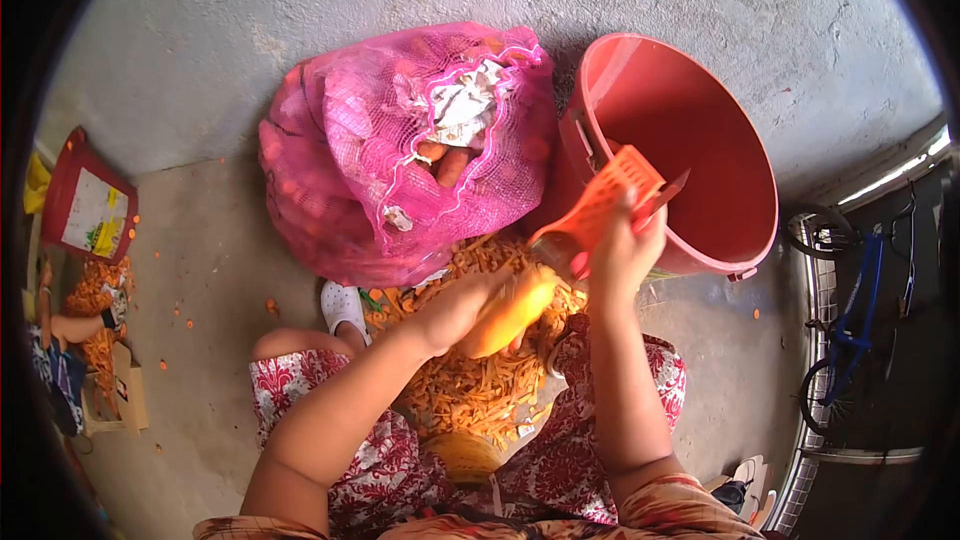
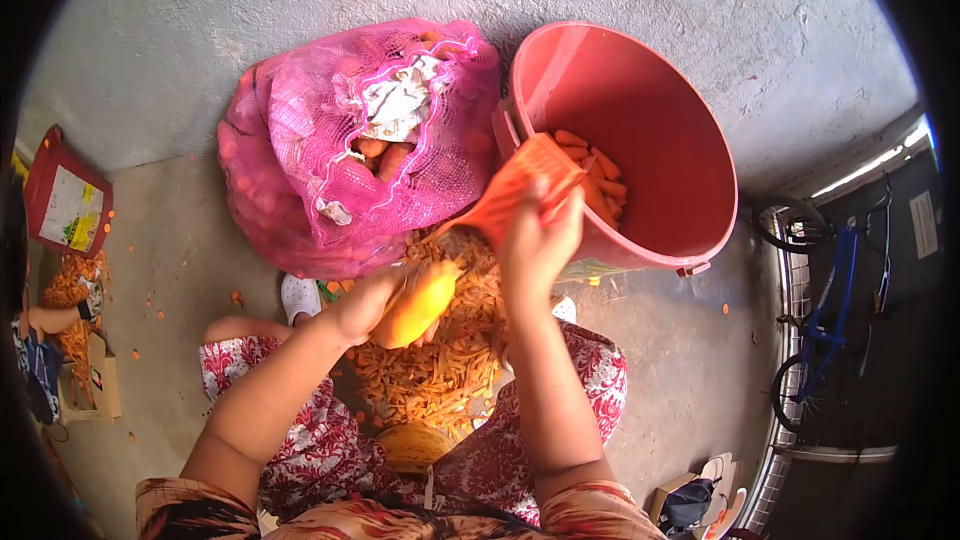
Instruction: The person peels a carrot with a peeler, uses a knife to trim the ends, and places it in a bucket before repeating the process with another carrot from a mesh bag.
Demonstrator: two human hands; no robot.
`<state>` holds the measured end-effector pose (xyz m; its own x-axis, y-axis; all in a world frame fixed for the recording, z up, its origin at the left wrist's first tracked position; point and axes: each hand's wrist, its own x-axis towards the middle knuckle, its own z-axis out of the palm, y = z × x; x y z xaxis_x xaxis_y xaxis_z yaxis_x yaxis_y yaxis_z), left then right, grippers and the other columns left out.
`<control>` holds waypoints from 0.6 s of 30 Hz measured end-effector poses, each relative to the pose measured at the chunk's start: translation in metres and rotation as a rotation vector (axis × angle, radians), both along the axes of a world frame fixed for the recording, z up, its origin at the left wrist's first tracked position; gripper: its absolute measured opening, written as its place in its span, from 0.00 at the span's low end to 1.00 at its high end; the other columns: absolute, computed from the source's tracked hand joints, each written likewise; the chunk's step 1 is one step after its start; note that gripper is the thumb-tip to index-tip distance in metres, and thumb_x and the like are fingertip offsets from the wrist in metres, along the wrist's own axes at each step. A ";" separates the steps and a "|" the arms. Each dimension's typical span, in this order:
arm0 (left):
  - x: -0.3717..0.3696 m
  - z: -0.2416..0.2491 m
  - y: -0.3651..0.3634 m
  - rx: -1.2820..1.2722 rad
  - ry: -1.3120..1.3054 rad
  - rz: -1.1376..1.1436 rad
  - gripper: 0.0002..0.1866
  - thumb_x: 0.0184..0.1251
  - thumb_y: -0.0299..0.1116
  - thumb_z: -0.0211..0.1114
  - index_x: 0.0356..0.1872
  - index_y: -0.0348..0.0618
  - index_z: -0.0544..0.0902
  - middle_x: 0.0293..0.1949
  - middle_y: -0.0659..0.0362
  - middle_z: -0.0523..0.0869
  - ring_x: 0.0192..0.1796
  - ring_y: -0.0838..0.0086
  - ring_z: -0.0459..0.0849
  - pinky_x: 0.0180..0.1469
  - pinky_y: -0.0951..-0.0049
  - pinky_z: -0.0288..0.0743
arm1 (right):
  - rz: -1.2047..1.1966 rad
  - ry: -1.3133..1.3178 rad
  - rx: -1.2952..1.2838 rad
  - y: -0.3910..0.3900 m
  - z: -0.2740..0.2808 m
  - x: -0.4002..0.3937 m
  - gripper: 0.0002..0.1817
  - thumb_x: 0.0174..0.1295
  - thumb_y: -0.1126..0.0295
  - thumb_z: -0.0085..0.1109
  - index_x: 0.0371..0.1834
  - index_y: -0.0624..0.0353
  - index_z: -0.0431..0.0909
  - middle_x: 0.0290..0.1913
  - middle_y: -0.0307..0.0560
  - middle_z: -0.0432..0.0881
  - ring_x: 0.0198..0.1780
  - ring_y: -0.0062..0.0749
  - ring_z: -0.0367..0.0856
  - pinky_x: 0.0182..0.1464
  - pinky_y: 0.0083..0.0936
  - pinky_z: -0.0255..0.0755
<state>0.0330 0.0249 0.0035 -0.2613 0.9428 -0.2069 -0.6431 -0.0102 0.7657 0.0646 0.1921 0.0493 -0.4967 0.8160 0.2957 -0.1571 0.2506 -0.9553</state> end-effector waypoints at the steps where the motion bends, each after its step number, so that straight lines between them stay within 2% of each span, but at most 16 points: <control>1: 0.001 0.000 -0.001 -0.003 0.010 0.015 0.27 0.65 0.54 0.38 0.39 0.38 0.73 0.26 0.53 0.80 0.26 0.71 0.80 0.28 0.74 0.75 | -0.156 -0.095 0.153 0.017 -0.005 -0.002 0.07 0.61 0.70 0.46 0.34 0.64 0.70 0.27 0.37 0.74 0.24 0.15 0.70 0.26 0.13 0.65; 3: 0.004 -0.002 -0.006 -0.004 0.032 0.037 0.26 0.65 0.54 0.39 0.41 0.38 0.72 0.27 0.52 0.80 0.27 0.69 0.80 0.29 0.73 0.76 | -0.046 0.144 -0.113 0.037 -0.004 -0.004 0.07 0.61 0.71 0.46 0.34 0.64 0.69 0.26 0.37 0.75 0.26 0.16 0.72 0.28 0.14 0.67; 4: 0.004 -0.002 -0.007 -0.006 0.040 0.052 0.26 0.65 0.54 0.39 0.41 0.38 0.72 0.28 0.51 0.80 0.27 0.69 0.80 0.29 0.73 0.76 | -0.025 0.153 -0.073 0.038 -0.003 -0.003 0.06 0.62 0.71 0.45 0.35 0.63 0.70 0.24 0.34 0.73 0.24 0.13 0.69 0.26 0.12 0.63; 7: -0.002 -0.003 -0.008 0.010 -0.199 0.038 0.27 0.64 0.55 0.40 0.45 0.39 0.70 0.32 0.52 0.79 0.32 0.69 0.79 0.29 0.71 0.76 | 0.017 0.060 0.018 0.022 -0.005 -0.001 0.06 0.62 0.71 0.46 0.35 0.61 0.70 0.23 0.32 0.71 0.22 0.10 0.64 0.23 0.10 0.57; 8: -0.002 -0.002 -0.006 0.032 -0.270 0.042 0.27 0.63 0.56 0.41 0.48 0.43 0.69 0.35 0.53 0.77 0.36 0.68 0.78 0.28 0.68 0.77 | 0.049 0.106 -0.010 0.014 -0.005 -0.003 0.05 0.62 0.70 0.46 0.35 0.60 0.70 0.22 0.30 0.69 0.20 0.08 0.60 0.22 0.09 0.52; 9: -0.002 -0.002 -0.005 0.056 -0.330 0.074 0.26 0.63 0.56 0.41 0.48 0.43 0.69 0.35 0.53 0.77 0.36 0.67 0.78 0.28 0.68 0.76 | 0.079 0.094 -0.077 0.008 -0.002 -0.002 0.05 0.62 0.70 0.46 0.35 0.59 0.69 0.21 0.30 0.68 0.19 0.08 0.61 0.20 0.09 0.54; 11: -0.002 -0.005 -0.001 0.110 -0.450 0.138 0.25 0.63 0.56 0.41 0.47 0.45 0.69 0.35 0.52 0.77 0.35 0.66 0.77 0.27 0.68 0.76 | 0.229 0.137 -0.270 0.002 -0.008 0.000 0.06 0.61 0.73 0.46 0.39 0.61 0.69 0.24 0.30 0.69 0.22 0.08 0.62 0.24 0.09 0.58; 12: -0.002 -0.009 0.000 0.115 -0.483 0.166 0.24 0.63 0.55 0.41 0.47 0.46 0.70 0.35 0.53 0.78 0.35 0.66 0.77 0.25 0.68 0.74 | 0.230 0.123 -0.267 -0.006 -0.009 -0.001 0.07 0.61 0.75 0.45 0.41 0.61 0.69 0.23 0.30 0.68 0.22 0.08 0.61 0.23 0.08 0.56; 15: 0.000 -0.010 0.006 0.063 -0.607 0.280 0.24 0.64 0.54 0.40 0.46 0.46 0.72 0.36 0.56 0.79 0.35 0.66 0.78 0.26 0.66 0.73 | 0.269 0.082 -0.237 -0.035 0.004 0.005 0.07 0.61 0.76 0.46 0.42 0.63 0.68 0.29 0.35 0.73 0.29 0.13 0.69 0.31 0.12 0.65; 16: -0.004 -0.022 0.011 0.179 -0.676 0.259 0.23 0.65 0.53 0.39 0.46 0.47 0.73 0.39 0.59 0.79 0.36 0.66 0.78 0.30 0.65 0.72 | 0.283 0.063 -0.153 -0.038 0.000 0.007 0.07 0.61 0.75 0.47 0.41 0.64 0.68 0.32 0.38 0.75 0.32 0.16 0.71 0.35 0.15 0.67; 18: -0.003 -0.023 0.012 0.174 -0.663 0.257 0.23 0.65 0.52 0.38 0.47 0.48 0.73 0.40 0.60 0.80 0.37 0.67 0.79 0.33 0.65 0.73 | 0.323 0.041 -0.015 -0.044 -0.003 0.009 0.07 0.60 0.73 0.48 0.39 0.65 0.67 0.29 0.40 0.74 0.30 0.15 0.70 0.34 0.14 0.65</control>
